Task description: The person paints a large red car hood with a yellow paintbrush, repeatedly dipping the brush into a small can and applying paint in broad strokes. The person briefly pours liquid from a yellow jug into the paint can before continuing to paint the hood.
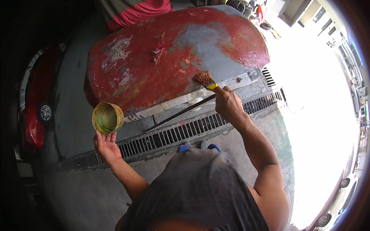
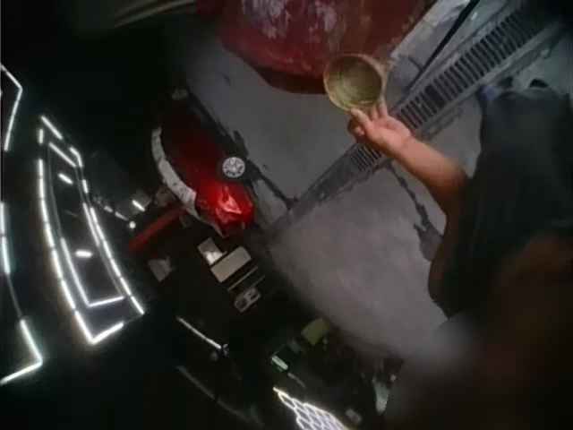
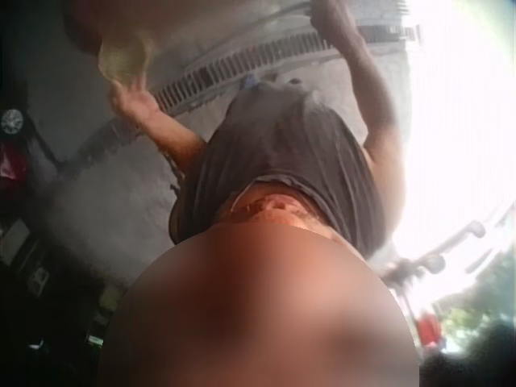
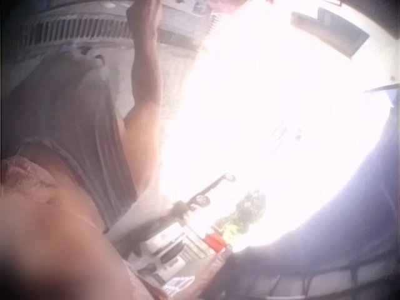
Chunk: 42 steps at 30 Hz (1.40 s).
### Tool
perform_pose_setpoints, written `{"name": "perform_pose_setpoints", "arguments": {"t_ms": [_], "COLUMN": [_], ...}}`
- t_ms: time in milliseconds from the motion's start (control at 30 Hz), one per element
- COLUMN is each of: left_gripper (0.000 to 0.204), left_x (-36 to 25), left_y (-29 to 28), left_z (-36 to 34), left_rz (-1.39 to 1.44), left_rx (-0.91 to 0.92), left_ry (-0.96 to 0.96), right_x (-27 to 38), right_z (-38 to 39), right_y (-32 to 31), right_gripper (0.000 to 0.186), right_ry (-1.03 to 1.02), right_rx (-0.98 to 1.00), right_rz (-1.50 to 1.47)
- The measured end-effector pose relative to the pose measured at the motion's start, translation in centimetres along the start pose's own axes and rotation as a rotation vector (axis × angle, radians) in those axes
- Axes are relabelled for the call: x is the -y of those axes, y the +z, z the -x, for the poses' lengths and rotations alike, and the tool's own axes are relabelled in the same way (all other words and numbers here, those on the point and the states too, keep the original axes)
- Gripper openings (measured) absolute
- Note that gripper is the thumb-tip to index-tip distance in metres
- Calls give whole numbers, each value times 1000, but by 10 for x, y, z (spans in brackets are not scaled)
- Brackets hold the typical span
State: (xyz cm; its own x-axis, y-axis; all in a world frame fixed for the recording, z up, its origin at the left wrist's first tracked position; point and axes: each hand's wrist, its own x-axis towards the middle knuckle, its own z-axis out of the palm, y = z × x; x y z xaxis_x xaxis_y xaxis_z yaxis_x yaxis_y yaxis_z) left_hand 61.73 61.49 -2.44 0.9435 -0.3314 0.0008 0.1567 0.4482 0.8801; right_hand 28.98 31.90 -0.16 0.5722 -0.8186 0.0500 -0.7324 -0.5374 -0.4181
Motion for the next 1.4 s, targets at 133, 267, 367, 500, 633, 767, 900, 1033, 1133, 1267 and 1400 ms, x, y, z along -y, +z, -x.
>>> {"name": "perform_pose_setpoints", "arguments": {"t_ms": [133,267,367,500,633,767,900,1033,1133,1267,1400], "left_gripper": [23,26,27,27,28,29,29,26,26,28,34], "left_x": [2,5,5,4,7,10,9,15,25,49,85], "left_y": [1,17,21,13,15,34,46,53,70,116,186], "left_z": [-4,-12,-16,-21,-23,-20,-13,2,19,51,98], "left_rz": [-4,-3,-14,-25,-19,-21,-29,-59,-96,-140,-152], "left_rx": [-33,31,21,5,23,35,80,55,22,34,-13], "left_ry": [-43,-23,-9,2,2,14,43,74,88,120,139], "right_x": [-3,10,24,37,31,22,22,18,-3,-66,-165], "right_z": [-41,-105,-103,-58,-75,-144,-158,-119,-99,-89,-78], "right_y": [-2,11,10,0,-8,1,12,4,-18,-49,-71], "right_gripper": [25,25,26,28,23,24,25,22,24,29,31], "right_ry": [-209,-135,-45,-104,-151,-76,-67,-194,-263,-291,-320], "right_rx": [-284,-288,-226,-77,-124,-239,-219,-16,-26,-59,-72], "right_rz": [-173,-120,-23,-61,-167,-134,-9,-146,-385,-625,-643]}}
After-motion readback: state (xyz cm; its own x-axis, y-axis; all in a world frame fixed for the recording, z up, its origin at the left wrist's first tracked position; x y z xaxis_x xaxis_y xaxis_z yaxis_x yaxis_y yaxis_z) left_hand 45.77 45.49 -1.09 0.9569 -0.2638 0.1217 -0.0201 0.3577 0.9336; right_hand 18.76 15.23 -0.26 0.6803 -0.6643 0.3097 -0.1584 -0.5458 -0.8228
